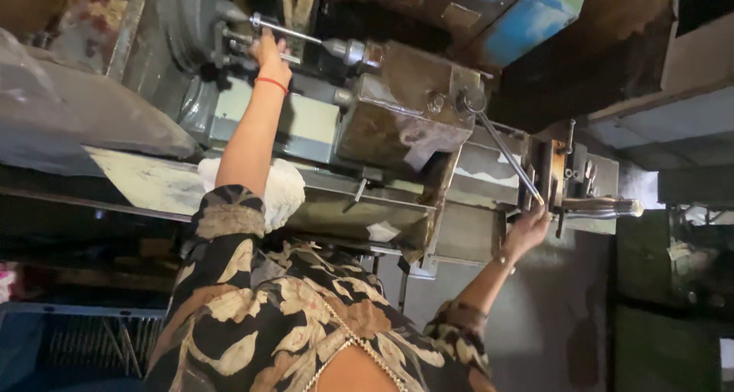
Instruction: The person repeatedly picks up small metal rods from a blue tray, places them into a grinding machine, and operates a lever to grind the ends. After each cycle, the person removes the rod and places it into a green tray.
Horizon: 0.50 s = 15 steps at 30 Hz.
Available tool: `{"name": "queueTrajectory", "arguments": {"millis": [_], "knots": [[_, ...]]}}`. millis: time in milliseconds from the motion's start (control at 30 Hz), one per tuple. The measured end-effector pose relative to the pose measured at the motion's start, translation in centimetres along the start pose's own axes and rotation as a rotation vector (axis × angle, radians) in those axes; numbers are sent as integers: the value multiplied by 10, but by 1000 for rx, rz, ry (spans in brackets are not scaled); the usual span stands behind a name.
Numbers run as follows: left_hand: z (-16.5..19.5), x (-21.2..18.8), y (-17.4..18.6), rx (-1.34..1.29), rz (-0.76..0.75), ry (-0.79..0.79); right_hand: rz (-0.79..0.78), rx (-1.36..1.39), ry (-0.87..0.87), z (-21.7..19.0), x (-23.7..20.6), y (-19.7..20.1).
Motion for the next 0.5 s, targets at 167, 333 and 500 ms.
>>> {"name": "queueTrajectory", "arguments": {"millis": [167, 333, 500], "knots": [[0, -29, -26, -97, -163, -154, 44, -35, -564, 35, -165, 28], [10, -138, -3, 34, -731, -372, -331, -165, -1117, 32, -320, 26], [41, -193, 122, 502, -732, -493, -413, -238, -1034, 22, -314, 23]]}}
Point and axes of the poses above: each hand's wrist, its own x-axis towards the middle knuckle, its own y-axis out of the back of the hand, z = x × y, the point moved 6 cm from there along x, towards the middle knuckle, and after that the axes turned 8 degrees about y, right-handed, at the moved point
